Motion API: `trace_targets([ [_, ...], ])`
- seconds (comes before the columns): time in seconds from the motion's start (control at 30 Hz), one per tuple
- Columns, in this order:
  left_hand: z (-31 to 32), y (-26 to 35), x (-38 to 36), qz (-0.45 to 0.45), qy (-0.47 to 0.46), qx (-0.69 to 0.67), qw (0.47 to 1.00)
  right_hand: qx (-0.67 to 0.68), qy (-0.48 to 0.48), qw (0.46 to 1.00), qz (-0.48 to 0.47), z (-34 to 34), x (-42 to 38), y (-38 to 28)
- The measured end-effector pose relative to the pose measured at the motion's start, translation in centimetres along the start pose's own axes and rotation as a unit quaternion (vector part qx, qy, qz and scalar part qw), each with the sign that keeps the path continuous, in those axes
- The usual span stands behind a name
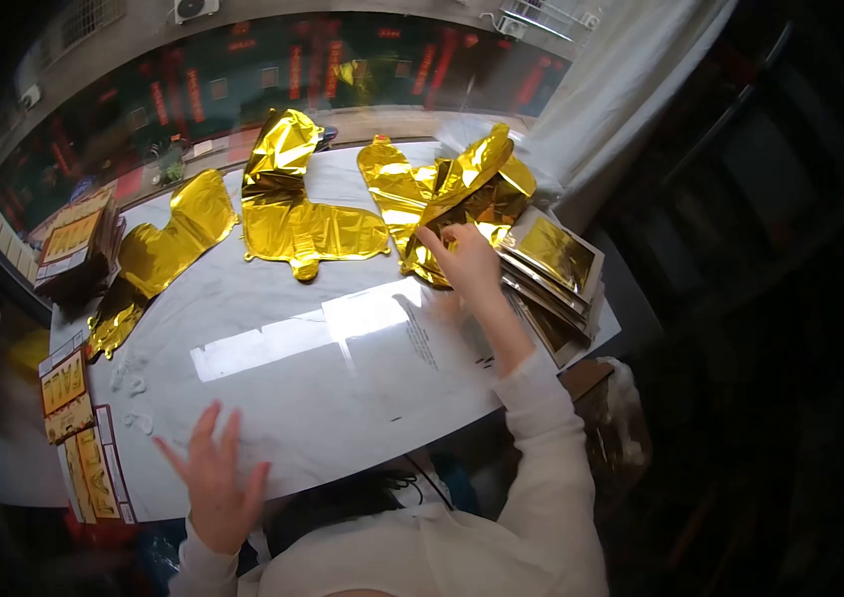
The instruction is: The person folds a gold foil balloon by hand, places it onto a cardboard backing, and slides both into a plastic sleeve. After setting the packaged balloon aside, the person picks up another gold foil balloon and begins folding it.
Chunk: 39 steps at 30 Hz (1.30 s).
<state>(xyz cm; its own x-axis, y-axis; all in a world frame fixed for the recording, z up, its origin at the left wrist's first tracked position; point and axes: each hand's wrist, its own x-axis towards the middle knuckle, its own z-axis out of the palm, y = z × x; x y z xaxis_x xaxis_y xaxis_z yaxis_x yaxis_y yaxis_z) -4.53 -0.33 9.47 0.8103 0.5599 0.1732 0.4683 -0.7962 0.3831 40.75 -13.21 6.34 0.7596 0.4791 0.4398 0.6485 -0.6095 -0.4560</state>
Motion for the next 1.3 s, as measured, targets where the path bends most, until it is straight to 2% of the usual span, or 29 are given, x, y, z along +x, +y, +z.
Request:
trace_targets([
  [0.03, 0.1, 0.8, 0.9, 0.049, -0.045, 0.015, 0.998, 0.018, -0.003, 0.999, 0.042, 1.7, 1.5, -0.5],
  [0.07, 0.0, 1.8, 1.6, 0.044, -0.041, 0.017, 0.998, 0.024, -0.062, 0.989, 0.133, 2.1, 3.3, -1.4],
  [0.13, -0.1, 3.1, 2.4, 0.118, -0.071, -0.023, 0.99, 0.027, -0.014, 0.994, 0.107, 4.4, 5.5, 0.6],
  [0.17, -0.2, 3.2, 2.4, 0.115, -0.068, -0.022, 0.991, 0.055, 0.005, 0.994, 0.091, 5.5, 6.6, 2.5],
  [0.23, -0.1, 3.0, 2.2, 0.143, -0.078, -0.062, 0.985, 0.204, 0.084, 0.968, 0.122, 5.7, 8.0, 3.1],
  [0.27, 0.1, 2.6, 2.1, 0.141, -0.076, -0.063, 0.985, 0.234, 0.166, 0.953, 0.097, 4.8, 9.0, 3.3],
  [0.3, 0.3, 2.0, 2.0, 0.13, -0.089, -0.045, 0.987, 0.263, 0.247, 0.93, 0.07, 3.1, 10.0, 2.9],
  [0.37, 0.7, 0.9, 1.9, 0.114, -0.102, -0.03, 0.988, 0.227, 0.338, 0.912, 0.054, 0.5, 12.6, 4.1],
  [0.43, 0.7, -0.1, 1.6, 0.082, -0.104, -0.032, 0.991, 0.111, 0.185, 0.949, 0.231, -1.9, 15.1, 7.6],
  [0.47, 0.5, -0.4, 1.6, 0.083, -0.103, -0.031, 0.991, 0.112, 0.187, 0.948, 0.231, -3.3, 15.9, 8.8],
  [0.53, 0.6, -0.8, 1.3, 0.07, -0.093, -0.048, 0.992, 0.33, 0.252, 0.901, 0.121, -5.6, 17.8, 9.5],
  [0.57, 0.8, -1.0, 1.2, 0.067, -0.092, -0.05, 0.992, 0.251, 0.189, 0.938, 0.149, -9.0, 14.4, 2.1],
  [0.67, 0.9, -1.4, 1.0, 0.077, -0.082, -0.067, 0.991, 0.185, -0.01, 0.975, 0.124, -7.5, 16.1, 5.0],
  [0.7, 0.9, -1.3, 1.1, 0.082, -0.096, -0.073, 0.989, 0.213, -0.046, 0.964, 0.154, -7.6, 14.4, 2.1],
  [0.77, 1.1, -0.7, 1.9, 0.086, -0.108, -0.081, 0.987, 0.265, -0.016, 0.947, 0.179, -3.5, 14.2, 4.1],
  [0.83, 1.9, 0.7, 4.2, 0.181, -0.111, -0.068, 0.975, 0.075, -0.062, 0.988, 0.123, -2.6, 12.9, 3.3],
  [0.87, 2.9, 1.6, 5.8, 0.211, -0.101, -0.06, 0.97, 0.151, -0.059, 0.977, 0.139, -0.9, 12.0, 3.2],
  [0.97, 8.2, 5.7, 13.8, 0.256, -0.107, -0.056, 0.959, 0.123, -0.078, 0.985, 0.095, 2.5, 10.5, 3.0],
  [1.03, 13.1, 8.1, 18.9, 0.314, 0.008, -0.102, 0.944, 0.061, -0.078, 0.994, 0.052, 2.8, 9.0, 0.9],
  [1.1, 16.4, 10.4, 22.8, 0.347, 0.034, -0.108, 0.931, 0.032, -0.123, 0.992, 0.018, 2.3, 8.1, -0.5],
  [1.13, 17.3, 11.5, 24.2, 0.374, 0.052, -0.118, 0.918, 0.062, -0.14, 0.988, -0.019, 3.3, 8.5, 0.6],
  [1.17, 18.3, 12.4, 25.0, 0.377, 0.054, -0.118, 0.917, 0.091, -0.159, 0.982, -0.053, 4.1, 8.8, 1.9],
  [1.2, 19.2, 13.2, 25.4, 0.343, 0.037, -0.103, 0.933, 0.09, -0.158, 0.982, -0.052, 3.5, 8.9, 1.9],
  [1.27, 20.8, 14.1, 25.7, 0.274, 0.005, -0.065, 0.96, 0.047, -0.245, 0.965, -0.083, 2.4, 9.4, 1.8],
  [1.3, 21.2, 14.1, 25.4, 0.274, 0.006, -0.065, 0.959, 0.046, -0.244, 0.965, -0.083, 1.4, 9.8, 1.4],
])
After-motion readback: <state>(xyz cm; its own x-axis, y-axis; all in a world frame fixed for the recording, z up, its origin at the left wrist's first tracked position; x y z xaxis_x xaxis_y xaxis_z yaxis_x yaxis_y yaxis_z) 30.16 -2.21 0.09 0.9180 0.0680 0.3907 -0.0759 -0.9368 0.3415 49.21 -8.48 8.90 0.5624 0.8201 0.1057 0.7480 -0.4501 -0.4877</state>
